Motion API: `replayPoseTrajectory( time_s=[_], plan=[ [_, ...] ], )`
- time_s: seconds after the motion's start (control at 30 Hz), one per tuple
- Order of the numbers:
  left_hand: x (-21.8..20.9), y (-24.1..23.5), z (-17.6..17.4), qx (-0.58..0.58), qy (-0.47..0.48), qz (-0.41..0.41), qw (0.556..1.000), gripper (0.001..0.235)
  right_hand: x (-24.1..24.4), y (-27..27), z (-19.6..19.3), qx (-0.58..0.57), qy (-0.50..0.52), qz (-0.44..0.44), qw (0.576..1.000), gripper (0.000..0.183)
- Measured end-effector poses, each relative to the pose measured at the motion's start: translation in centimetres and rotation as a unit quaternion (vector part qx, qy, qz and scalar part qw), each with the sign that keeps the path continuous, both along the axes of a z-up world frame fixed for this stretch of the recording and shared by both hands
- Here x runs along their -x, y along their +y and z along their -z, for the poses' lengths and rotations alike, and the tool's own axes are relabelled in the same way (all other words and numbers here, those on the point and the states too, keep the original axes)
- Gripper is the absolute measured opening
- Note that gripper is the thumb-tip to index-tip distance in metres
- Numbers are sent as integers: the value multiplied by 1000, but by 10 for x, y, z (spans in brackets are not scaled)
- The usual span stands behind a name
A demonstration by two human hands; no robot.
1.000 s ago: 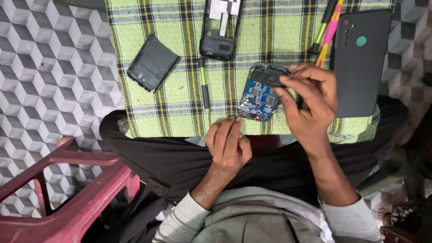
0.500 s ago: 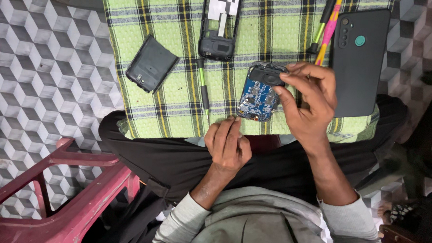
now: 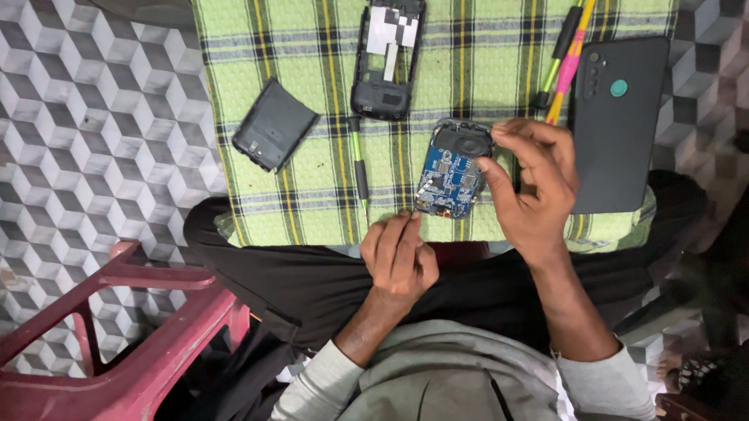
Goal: The person holds a disassembled mobile phone motherboard and uses a small screwdriver to loosen and tighten screws on the board. They rotate the board to access different areas and continue working on the same unit throughout the clip.
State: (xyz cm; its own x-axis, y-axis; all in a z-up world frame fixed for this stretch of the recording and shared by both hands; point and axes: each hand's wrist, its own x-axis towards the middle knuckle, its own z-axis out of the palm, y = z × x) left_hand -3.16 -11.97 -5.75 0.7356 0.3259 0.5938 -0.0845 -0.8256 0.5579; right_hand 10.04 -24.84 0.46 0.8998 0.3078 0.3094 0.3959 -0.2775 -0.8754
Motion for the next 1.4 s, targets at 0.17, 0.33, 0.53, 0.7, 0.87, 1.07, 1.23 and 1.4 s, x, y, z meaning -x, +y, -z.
replayPoseTrajectory(
  time_s=[0.17,0.33,0.53,0.7,0.87,1.07,1.23,1.4],
  plan=[
    [-1,-1,1,-7,-1,-4,1000,35,-3,0,0,7,4,3,1000,34],
    [-2,-3,0,-4,-14,-7,1000,36,-5,-1,0,-23,29,-10,999,34],
    [0,-3,-13,-2,12,-1,1000,39,-8,1,-3,-30,48,-1,998,35],
    [3,-4,-25,14,45,3,999,39,-9,0,-5,-10,36,2,999,33],
    [5,-2,-47,51,85,25,995,39,-9,2,-10,-12,50,1,999,33],
    [3,19,-72,126,52,39,990,37,-10,6,-17,37,27,2,999,33],
    [3,69,-79,107,65,-51,991,28,-9,6,-16,47,32,4,998,34],
    [-16,103,-71,108,85,-57,989,23,-11,8,-17,60,22,2,998,34]
  ],
)
